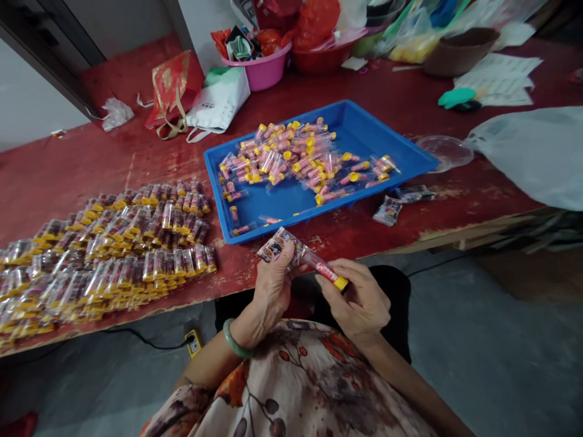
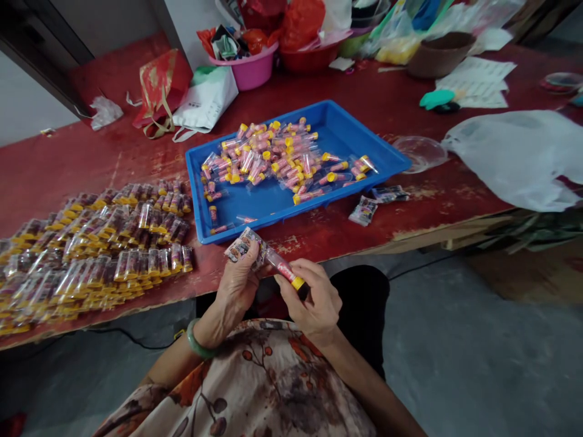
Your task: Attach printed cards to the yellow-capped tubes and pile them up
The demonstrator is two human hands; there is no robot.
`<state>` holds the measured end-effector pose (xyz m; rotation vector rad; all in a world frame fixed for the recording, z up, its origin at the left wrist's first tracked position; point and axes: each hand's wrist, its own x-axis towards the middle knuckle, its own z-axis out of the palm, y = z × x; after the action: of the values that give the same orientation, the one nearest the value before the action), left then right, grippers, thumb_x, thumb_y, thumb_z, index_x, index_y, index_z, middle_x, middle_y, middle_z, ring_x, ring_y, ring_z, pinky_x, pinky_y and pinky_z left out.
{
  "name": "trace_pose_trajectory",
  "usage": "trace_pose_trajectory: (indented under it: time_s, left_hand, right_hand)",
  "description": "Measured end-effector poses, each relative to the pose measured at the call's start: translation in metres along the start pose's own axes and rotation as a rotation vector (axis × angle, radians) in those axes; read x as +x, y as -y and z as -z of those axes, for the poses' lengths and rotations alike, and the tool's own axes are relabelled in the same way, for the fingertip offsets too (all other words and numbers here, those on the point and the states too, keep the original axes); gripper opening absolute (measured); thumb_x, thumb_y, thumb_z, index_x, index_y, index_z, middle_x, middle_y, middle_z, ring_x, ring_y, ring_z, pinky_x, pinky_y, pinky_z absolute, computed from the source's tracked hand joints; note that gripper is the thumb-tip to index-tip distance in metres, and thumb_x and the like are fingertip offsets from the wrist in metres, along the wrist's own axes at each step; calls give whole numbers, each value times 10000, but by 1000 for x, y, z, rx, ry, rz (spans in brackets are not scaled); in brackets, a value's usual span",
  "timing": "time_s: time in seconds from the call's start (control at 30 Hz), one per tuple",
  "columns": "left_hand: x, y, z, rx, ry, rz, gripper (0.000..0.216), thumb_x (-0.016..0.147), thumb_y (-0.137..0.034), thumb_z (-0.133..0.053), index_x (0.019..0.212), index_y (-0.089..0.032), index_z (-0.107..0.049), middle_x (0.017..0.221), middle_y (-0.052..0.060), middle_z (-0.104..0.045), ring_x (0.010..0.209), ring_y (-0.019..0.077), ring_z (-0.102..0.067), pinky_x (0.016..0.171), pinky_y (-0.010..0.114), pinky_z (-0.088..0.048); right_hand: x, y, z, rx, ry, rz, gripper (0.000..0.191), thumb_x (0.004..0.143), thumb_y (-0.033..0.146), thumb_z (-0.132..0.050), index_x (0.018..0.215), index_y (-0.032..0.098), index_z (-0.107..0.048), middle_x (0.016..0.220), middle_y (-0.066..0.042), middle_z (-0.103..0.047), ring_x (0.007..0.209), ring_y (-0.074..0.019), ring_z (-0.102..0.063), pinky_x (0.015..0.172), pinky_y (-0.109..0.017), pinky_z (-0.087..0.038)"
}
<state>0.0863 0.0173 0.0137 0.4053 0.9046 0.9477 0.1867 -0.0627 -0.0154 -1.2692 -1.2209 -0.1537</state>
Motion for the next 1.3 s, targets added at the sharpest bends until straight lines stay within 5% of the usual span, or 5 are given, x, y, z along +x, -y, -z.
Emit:
trace_pose_trajectory:
  time_s: [0.1, 0.3, 0.37, 0.83, 1.3]
  left_hand:
    - [1, 0, 1, 3, 6, -6, 394, 569, -330, -876, 846, -158, -655, 754, -4, -665, 628, 127, -622, 560, 245, -534]
    - [1, -2, 0, 25, -18, 25, 401, 522, -314, -896, 775, -151, -631, 663, -16, -646, 569, 124, -619, 529, 227, -501]
    - [1, -2, 0, 18, -28, 46, 414, 503, -319, -904, 767, -152, -632, 651, -17, -644, 559, 125, -622, 526, 223, -495]
    - [-5, -2, -5, -47, -10, 261, 357, 539, -290, -896, 725, -143, -628, 661, -2, -652, 562, 112, -598, 524, 217, -523]
    - [-5, -7, -2, -56, -58, 213, 261, 623, -189, -837, 791, -127, -646, 722, 25, -679, 592, 144, -642, 542, 251, -553]
  right_hand:
    - [1, 2, 4, -1, -2, 7, 354, 724, 49, -733, 1035, 180, -624, 925, -67, -664, 808, -195, -661, 682, -335, -582]
    - [-4, 4, 12, 360, 27, -416, 142, 794, 119, -684, 910, 180, -628, 915, -53, -638, 769, -171, -642, 643, -309, -559]
    - [-7, 4, 13, 409, 27, -453, 139, 794, 124, -685, 909, 181, -632, 924, -55, -636, 771, -170, -639, 631, -301, -551]
    - [-2, 4, 9, -79, 45, 85, 384, 732, 61, -731, 1063, 204, -600, 964, -72, -672, 811, -195, -674, 661, -333, -606]
    - [-4, 7, 24, -56, 12, 2, 303, 738, 92, -728, 1005, 198, -633, 886, -54, -682, 762, -209, -677, 628, -347, -598]
